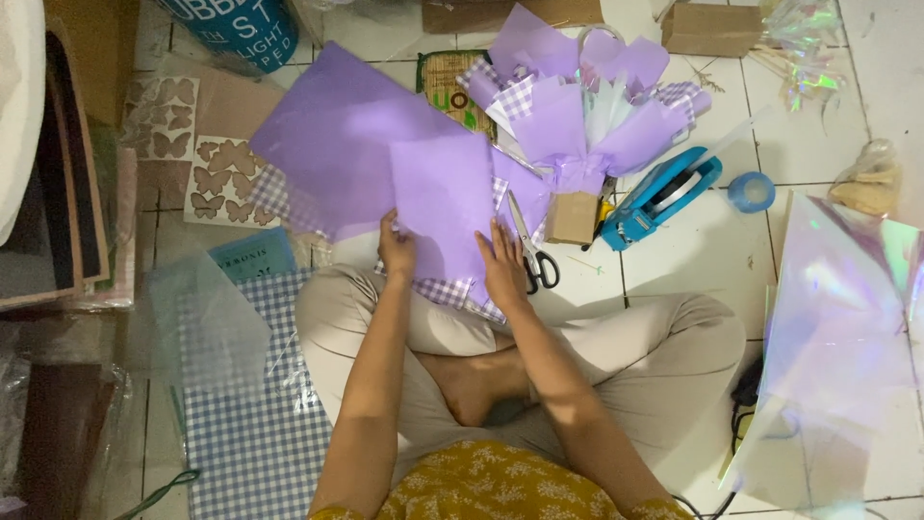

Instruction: The person sits on the floor and wraps a bouquet of artificial flowers with purple and checkered paper. They use a stapler to secure the wrapping around the stems and then use scissors to trim the excess paper.

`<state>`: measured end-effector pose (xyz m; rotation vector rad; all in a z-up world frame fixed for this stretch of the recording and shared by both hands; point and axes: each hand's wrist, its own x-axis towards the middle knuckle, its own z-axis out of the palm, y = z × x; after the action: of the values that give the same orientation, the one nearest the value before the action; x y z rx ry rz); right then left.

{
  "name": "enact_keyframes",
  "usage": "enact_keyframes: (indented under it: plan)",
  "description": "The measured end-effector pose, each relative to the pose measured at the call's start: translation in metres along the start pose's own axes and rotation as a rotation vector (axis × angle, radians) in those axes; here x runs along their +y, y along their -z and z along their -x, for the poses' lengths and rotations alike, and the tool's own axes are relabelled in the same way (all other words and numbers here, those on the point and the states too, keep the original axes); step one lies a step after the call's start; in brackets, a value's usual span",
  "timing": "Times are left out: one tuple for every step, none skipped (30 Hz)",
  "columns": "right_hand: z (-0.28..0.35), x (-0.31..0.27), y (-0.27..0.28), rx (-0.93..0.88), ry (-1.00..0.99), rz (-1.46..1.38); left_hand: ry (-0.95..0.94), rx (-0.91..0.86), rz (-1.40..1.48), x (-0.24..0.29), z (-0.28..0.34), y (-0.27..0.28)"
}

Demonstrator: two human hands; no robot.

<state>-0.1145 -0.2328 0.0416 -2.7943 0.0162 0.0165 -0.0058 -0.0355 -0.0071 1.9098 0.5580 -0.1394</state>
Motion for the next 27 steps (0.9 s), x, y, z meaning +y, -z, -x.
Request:
enact_keyframes:
  plan:
    - [0.000, 0.001, -0.004, -0.001, -0.002, -0.002, 0.001, -0.001, -0.002, -0.009, -0.005, -0.002]
    - [-0.002, 0.002, -0.006, 0.002, 0.015, 0.007, 0.004, 0.012, 0.012, -0.016, -0.012, -0.003]
    - [-0.005, 0.003, -0.009, 0.006, 0.032, 0.015, 0.008, 0.024, 0.025, -0.023, -0.019, -0.003]
    - [-0.005, 0.002, -0.011, 0.005, 0.038, 0.014, 0.009, 0.030, 0.027, -0.022, -0.018, -0.001]
    - [-0.005, 0.002, -0.012, 0.001, 0.037, 0.010, 0.006, 0.010, 0.001, -0.020, -0.017, 0.001]
    - [-0.004, 0.003, -0.013, -0.002, 0.031, 0.009, 0.001, -0.015, -0.025, -0.018, -0.016, 0.000]
    - [-0.003, 0.005, -0.013, -0.002, 0.032, 0.011, 0.002, -0.014, -0.022, -0.015, -0.016, 0.001]
    - [-0.003, 0.007, -0.015, -0.025, 0.019, -0.003, -0.001, -0.045, -0.029, -0.011, -0.016, 0.004]
    - [-0.004, 0.008, -0.016, -0.047, 0.005, -0.018, -0.003, -0.075, -0.035, -0.008, -0.017, 0.006]
    - [-0.003, 0.008, -0.015, -0.051, 0.010, -0.018, 0.001, -0.071, -0.035, -0.009, -0.020, 0.007]
    - [-0.003, 0.008, -0.015, -0.050, 0.020, -0.016, -0.007, -0.100, -0.041, -0.010, -0.024, 0.008]
    - [-0.004, 0.008, -0.014, -0.046, 0.027, -0.014, -0.019, -0.133, -0.048, -0.009, -0.028, 0.008]
    - [-0.004, 0.007, -0.015, -0.047, 0.027, -0.016, -0.019, -0.132, -0.049, -0.007, -0.029, 0.010]
    - [-0.004, 0.007, -0.015, -0.047, 0.015, -0.018, -0.020, -0.155, -0.063, -0.005, -0.029, 0.011]
    - [-0.004, 0.006, -0.016, -0.048, 0.003, -0.021, -0.022, -0.178, -0.076, -0.003, -0.029, 0.012]
    - [-0.004, 0.005, -0.014, -0.048, 0.002, -0.020, -0.022, -0.179, -0.075, -0.003, -0.028, 0.012]
    - [-0.003, 0.004, -0.011, -0.051, 0.001, -0.024, -0.014, -0.186, -0.080, -0.002, -0.027, 0.013]
    - [-0.003, 0.003, -0.009, -0.053, 0.002, -0.028, -0.006, -0.193, -0.085, -0.002, -0.026, 0.014]
    - [-0.003, 0.004, -0.008, -0.051, 0.002, -0.026, -0.007, -0.193, -0.083, 0.002, -0.026, 0.015]
    - [-0.003, 0.005, -0.008, -0.043, 0.011, -0.039, -0.003, -0.218, -0.057, 0.006, -0.025, 0.017]
    - [-0.002, 0.006, -0.008, -0.035, 0.020, -0.051, 0.002, -0.242, -0.032, 0.009, -0.025, 0.018]
    - [-0.002, 0.006, -0.008, -0.036, 0.017, -0.052, 0.003, -0.245, -0.034, 0.012, -0.022, 0.021]
    - [-0.002, 0.006, -0.008, -0.030, 0.024, -0.061, -0.004, -0.258, -0.007, 0.016, -0.020, 0.022]
    - [-0.001, 0.006, -0.008, -0.026, 0.032, -0.070, -0.011, -0.271, 0.020, 0.019, -0.017, 0.025]
    - [-0.001, 0.007, -0.012, -0.028, 0.029, -0.071, -0.008, -0.273, 0.018, 0.016, -0.019, 0.024]
    - [-0.002, 0.009, -0.016, -0.019, 0.030, -0.067, -0.012, -0.278, 0.016, 0.014, -0.021, 0.023]
    - [-0.002, 0.010, -0.020, -0.010, 0.030, -0.063, -0.015, -0.283, 0.013, 0.012, -0.024, 0.023]
